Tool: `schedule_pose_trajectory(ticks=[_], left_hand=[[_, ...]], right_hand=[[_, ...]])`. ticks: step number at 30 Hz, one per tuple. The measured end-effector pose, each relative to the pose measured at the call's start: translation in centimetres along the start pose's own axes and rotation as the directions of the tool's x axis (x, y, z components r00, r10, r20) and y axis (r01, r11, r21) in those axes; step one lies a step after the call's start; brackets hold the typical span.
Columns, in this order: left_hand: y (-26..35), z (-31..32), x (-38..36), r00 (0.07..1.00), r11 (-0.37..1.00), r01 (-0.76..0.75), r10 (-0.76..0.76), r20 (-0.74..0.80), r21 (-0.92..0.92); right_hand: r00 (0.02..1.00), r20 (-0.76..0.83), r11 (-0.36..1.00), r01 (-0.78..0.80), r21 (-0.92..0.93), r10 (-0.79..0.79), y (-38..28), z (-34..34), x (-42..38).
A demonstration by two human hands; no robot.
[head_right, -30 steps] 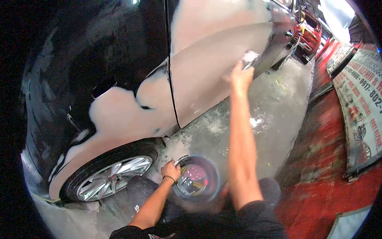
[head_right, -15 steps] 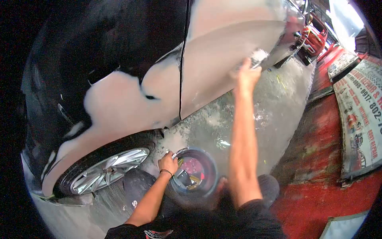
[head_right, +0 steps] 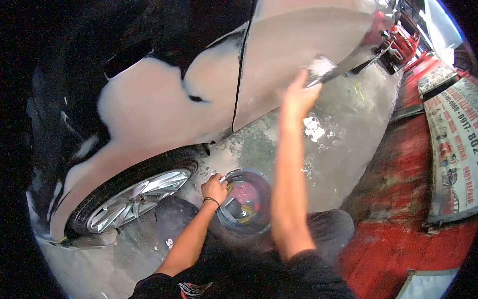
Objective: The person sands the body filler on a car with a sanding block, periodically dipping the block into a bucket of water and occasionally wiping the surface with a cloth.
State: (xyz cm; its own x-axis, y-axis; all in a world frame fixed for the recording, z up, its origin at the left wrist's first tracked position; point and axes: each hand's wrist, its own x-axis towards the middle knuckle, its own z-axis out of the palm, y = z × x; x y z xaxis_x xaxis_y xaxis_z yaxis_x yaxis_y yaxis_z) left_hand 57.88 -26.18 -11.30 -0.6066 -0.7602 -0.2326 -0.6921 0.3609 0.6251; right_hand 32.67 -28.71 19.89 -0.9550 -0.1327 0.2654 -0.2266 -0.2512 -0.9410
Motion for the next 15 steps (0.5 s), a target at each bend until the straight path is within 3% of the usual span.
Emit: schedule_pose_trajectory(ticks=[1, 2, 5, 9, 10, 11, 14, 15], left_hand=[[0.4, -0.6, -0.3, 1.0, 1.0, 0.012, -0.012, 0.02, 0.006], [0.1, -0.3, -0.1, 1.0, 1.0, 0.003, -0.003, -0.002, 0.002], [-0.3, 0.5, -0.3, 0.999, 1.0, -0.02, 0.02, -0.027, -0.006], [0.6, -0.3, 0.2, 0.999, 0.999, -0.03, 0.03, -0.027, 0.016], [0.3, -0.3, 0.1, 0.999, 0.999, -0.032, 0.032, -0.019, 0.029], [0.1, -0.2, 0.2, 0.998, 0.999, -0.049, 0.05, -0.025, 0.02], [0.3, -0.2, 0.1, 1.0, 1.0, -0.021, 0.021, -0.005, 0.014], [0.4, -0.3, 0.1, 1.0, 1.0, -0.011, 0.011, 0.001, 0.022]], right_hand=[[0.966, -0.019, 0.956, 0.253, -0.151, -0.259, 0.7, 1.2, -4.3], [0.867, 0.001, 0.825, 0.476, -0.304, -0.499, 1.5, 2.0, -7.9], [0.854, 0.024, 0.826, 0.51, -0.24, -0.52, 2.7, 2.1, -11.0], [0.899, -0.074, 0.89, 0.412, -0.198, -0.432, 5.1, -0.3, 0.6], [0.96, -0.096, 0.96, 0.251, -0.123, -0.264, 4.3, -0.7, 2.6], [0.998, -0.066, 1.0, -0.016, 0.026, 0.018, 3.6, -1.1, 4.4], [0.999, -0.031, 0.991, 0.027, 0.128, -0.023, 4.6, -1.0, 3.2], [0.97, -0.044, 0.964, 0.23, -0.129, -0.238, 5.4, -0.6, 0.3]])
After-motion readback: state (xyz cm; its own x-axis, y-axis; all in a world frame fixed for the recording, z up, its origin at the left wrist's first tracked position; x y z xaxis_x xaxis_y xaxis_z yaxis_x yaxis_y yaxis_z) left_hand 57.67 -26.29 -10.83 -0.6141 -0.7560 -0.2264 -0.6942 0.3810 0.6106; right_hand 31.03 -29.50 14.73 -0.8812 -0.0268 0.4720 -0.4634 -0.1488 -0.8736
